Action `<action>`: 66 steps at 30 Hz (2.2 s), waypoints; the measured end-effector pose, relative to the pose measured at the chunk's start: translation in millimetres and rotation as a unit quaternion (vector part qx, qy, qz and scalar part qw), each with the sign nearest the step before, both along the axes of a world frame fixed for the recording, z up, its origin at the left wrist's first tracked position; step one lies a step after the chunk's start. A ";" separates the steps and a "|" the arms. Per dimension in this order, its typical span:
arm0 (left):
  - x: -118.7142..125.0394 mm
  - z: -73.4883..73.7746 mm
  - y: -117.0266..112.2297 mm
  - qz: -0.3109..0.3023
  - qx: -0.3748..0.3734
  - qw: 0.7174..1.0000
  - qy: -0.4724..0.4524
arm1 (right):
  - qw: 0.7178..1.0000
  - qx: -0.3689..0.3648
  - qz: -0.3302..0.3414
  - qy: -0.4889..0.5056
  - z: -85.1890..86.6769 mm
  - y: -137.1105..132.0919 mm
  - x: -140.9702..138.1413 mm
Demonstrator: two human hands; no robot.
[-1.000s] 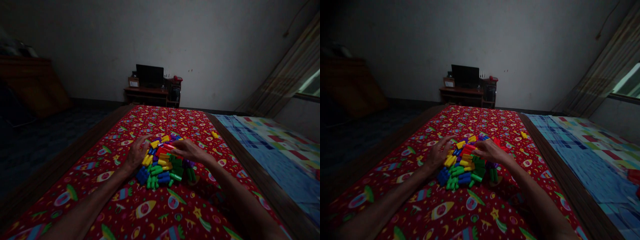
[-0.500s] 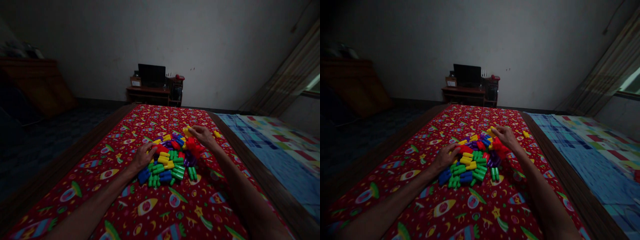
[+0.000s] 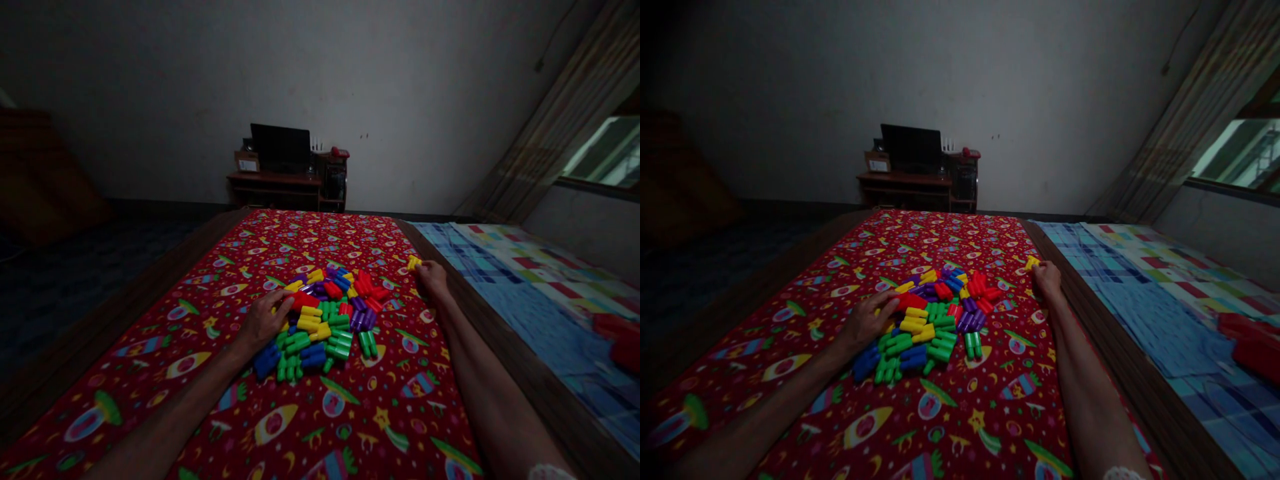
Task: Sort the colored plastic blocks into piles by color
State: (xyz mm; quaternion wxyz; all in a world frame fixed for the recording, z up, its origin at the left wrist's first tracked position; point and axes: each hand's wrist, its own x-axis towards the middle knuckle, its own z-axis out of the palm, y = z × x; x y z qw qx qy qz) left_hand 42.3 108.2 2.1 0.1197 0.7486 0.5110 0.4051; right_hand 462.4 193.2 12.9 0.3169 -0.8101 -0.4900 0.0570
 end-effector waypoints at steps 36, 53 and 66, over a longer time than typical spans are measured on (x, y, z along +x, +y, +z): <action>0.6 1.5 -1.2 0.001 -0.011 1.000 0.015 | 0.899 0.084 0.415 -0.111 15.7 -25.6 -131.6; 0.4 1.5 0.1 -0.001 -0.004 1.000 0.008 | 0.972 0.035 0.105 -0.208 -4.6 -3.8 -35.4; -1.2 -1.0 0.8 0.001 -0.011 1.000 0.008 | 0.929 0.105 0.342 -0.090 32.1 -10.9 -85.2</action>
